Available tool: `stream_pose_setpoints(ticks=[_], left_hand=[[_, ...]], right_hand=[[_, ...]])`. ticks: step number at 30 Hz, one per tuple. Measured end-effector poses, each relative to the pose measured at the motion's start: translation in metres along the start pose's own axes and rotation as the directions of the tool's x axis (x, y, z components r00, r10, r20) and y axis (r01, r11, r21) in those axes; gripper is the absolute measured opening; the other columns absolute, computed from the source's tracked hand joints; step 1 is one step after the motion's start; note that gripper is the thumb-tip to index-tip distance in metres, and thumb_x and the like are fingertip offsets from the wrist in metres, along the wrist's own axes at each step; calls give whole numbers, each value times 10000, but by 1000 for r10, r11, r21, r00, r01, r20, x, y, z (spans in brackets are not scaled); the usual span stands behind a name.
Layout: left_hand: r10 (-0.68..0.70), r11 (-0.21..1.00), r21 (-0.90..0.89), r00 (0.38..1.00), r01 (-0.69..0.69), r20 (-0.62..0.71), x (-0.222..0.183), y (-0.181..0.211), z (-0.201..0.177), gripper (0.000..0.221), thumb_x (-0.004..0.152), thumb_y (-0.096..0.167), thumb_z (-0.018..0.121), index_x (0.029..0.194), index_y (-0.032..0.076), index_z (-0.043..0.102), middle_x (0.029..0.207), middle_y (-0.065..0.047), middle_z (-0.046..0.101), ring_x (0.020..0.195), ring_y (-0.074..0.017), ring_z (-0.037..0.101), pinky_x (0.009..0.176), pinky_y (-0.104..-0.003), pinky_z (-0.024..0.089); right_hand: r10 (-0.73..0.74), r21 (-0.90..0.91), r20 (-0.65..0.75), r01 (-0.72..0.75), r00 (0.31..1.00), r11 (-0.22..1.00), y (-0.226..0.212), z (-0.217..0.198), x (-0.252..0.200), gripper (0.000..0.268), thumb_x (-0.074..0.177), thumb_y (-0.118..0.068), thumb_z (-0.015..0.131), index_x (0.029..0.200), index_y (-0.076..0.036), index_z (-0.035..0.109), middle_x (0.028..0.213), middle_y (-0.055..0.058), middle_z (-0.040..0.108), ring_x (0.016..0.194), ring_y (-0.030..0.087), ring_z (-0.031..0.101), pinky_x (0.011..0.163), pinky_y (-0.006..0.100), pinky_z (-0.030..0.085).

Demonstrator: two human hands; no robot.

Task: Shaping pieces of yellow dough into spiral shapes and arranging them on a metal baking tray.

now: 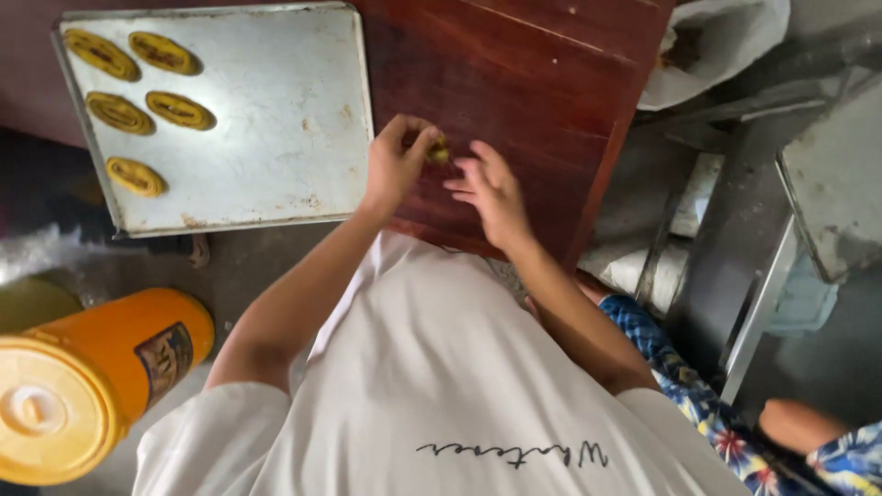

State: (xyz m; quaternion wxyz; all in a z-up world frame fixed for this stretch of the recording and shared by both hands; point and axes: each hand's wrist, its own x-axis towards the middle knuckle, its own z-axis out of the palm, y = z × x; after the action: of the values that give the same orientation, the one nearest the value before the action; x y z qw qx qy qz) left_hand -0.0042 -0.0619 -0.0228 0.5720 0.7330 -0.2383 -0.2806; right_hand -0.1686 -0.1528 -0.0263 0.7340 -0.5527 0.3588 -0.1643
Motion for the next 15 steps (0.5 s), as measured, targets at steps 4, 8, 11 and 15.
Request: stream_pose_setpoints(ticks=[4,8,11,15], left_hand=[[5,997,-80,987,-18,-159,-36,1,-10,142,993,161,690,1022,23,697,901,-41,758,806,-72,700,695,-259,591],[-75,955,-291,906,-55,-416,-53,-39,-35,138,1075,139,643,1059,3,663,929,-38,709,834,-84,618,748,-267,546],[-50,921,-361,875,-146,-481,-63,-31,-59,122,1098,117,623,1121,-2,642,997,-39,698,910,-92,617,834,-270,531],[155,977,-79,909,-200,-386,-60,-13,-99,363,909,64,759,1223,-16,595,1072,-67,676,923,-116,633,831,-286,554]], right_hand=[[54,326,187,-114,981,939,21,39,19,381,1031,-150,603,1392,-43,549,1229,113,677,1020,206,677,891,348,567],[21,382,300,-140,954,913,8,79,14,333,1048,-65,569,1366,36,577,1246,128,680,1070,180,664,903,339,548],[55,370,347,-190,936,909,-3,113,9,332,1048,-53,549,1368,34,551,1242,117,672,1075,166,665,893,325,554],[-36,249,310,-44,950,967,12,150,22,390,1011,10,578,1395,39,514,1269,121,660,1114,163,667,966,314,577]])
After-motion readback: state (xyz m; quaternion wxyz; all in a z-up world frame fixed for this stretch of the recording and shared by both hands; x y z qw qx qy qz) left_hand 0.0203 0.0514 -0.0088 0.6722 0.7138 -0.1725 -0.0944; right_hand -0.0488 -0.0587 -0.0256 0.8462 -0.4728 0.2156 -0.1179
